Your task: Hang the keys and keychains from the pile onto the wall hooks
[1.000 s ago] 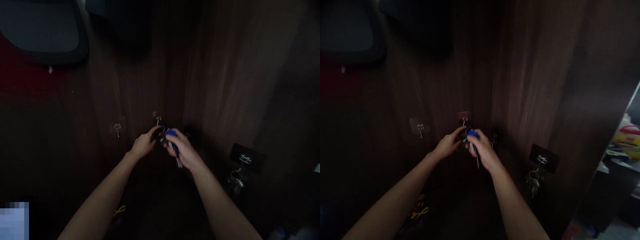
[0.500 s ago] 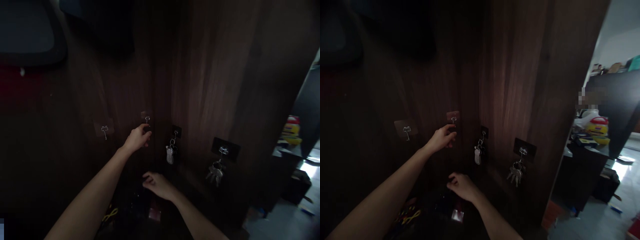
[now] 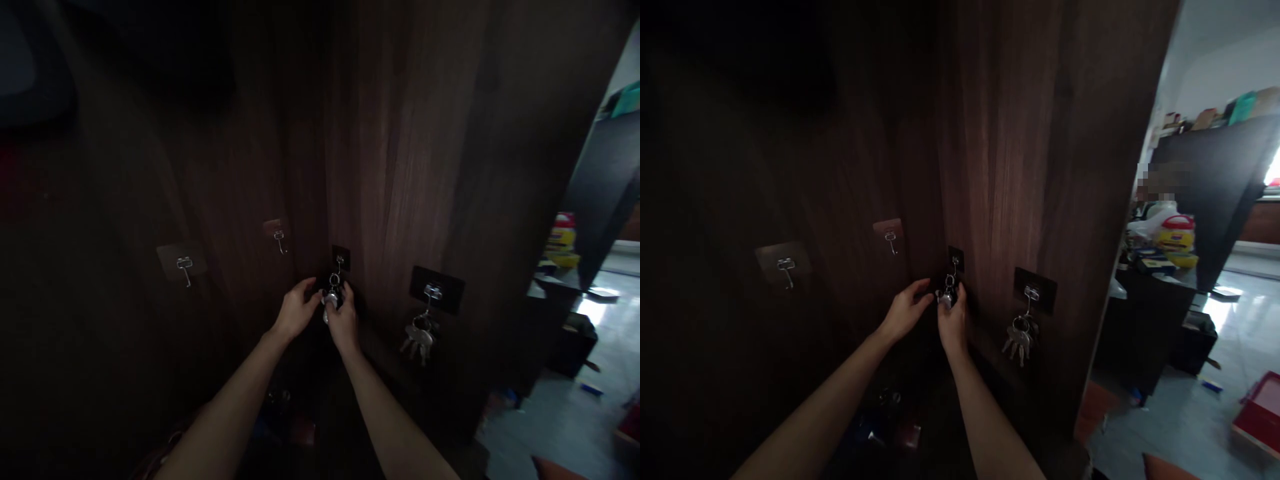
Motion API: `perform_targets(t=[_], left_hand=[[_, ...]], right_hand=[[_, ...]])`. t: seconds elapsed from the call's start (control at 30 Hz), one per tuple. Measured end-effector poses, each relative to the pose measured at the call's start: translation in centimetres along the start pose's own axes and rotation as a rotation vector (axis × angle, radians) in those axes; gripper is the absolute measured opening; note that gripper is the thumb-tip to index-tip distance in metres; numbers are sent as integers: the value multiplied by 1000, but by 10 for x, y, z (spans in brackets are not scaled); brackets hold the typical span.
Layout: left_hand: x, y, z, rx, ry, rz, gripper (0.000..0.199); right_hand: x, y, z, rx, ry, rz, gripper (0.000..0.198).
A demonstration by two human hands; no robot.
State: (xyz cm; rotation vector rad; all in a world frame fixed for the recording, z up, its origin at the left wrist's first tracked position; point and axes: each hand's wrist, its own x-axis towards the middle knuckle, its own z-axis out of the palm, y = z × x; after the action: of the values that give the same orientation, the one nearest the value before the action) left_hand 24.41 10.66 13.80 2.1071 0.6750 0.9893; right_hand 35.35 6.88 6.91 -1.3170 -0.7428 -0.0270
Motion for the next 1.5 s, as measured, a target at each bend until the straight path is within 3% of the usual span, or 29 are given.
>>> perform_targets(t=[0.07,0.2,0.37,0.57,0.73,0.93,1.13,1.23,1.33,1.5], left_hand=[[11,-6,20,-101,-19,-126,51],[31,-12,51,-181,-64,-184,59],[42,-13,65,-290,-155,-237,41],[42,-4,50,-328,-265,-259,26],[50,10,21,-161,-336,-244,20],[62,31,11,201,-268,-184,13],[77,59,2,502,-145,-60,26],[64,54,-10,606,-285,-94,23],[33,29,-15,693,-426,-175,15],[-20,-20,-5,755,-501,-237,10]], right_hand=[[6,8,5,111,-9,95,56],[14,17,-6,290,-43,174,49],[18,8,-37,243,-119,108,42],[26,-17,-56,-184,-196,-37,45],[35,-26,-38,-132,-228,-216,56],[44,-10,-20,53,-315,57,57],[42,-5,-24,69,-305,61,53],[41,-7,-25,117,-281,63,44],[39,-9,-25,164,-222,45,40],[33,-18,-21,197,-192,34,35]])
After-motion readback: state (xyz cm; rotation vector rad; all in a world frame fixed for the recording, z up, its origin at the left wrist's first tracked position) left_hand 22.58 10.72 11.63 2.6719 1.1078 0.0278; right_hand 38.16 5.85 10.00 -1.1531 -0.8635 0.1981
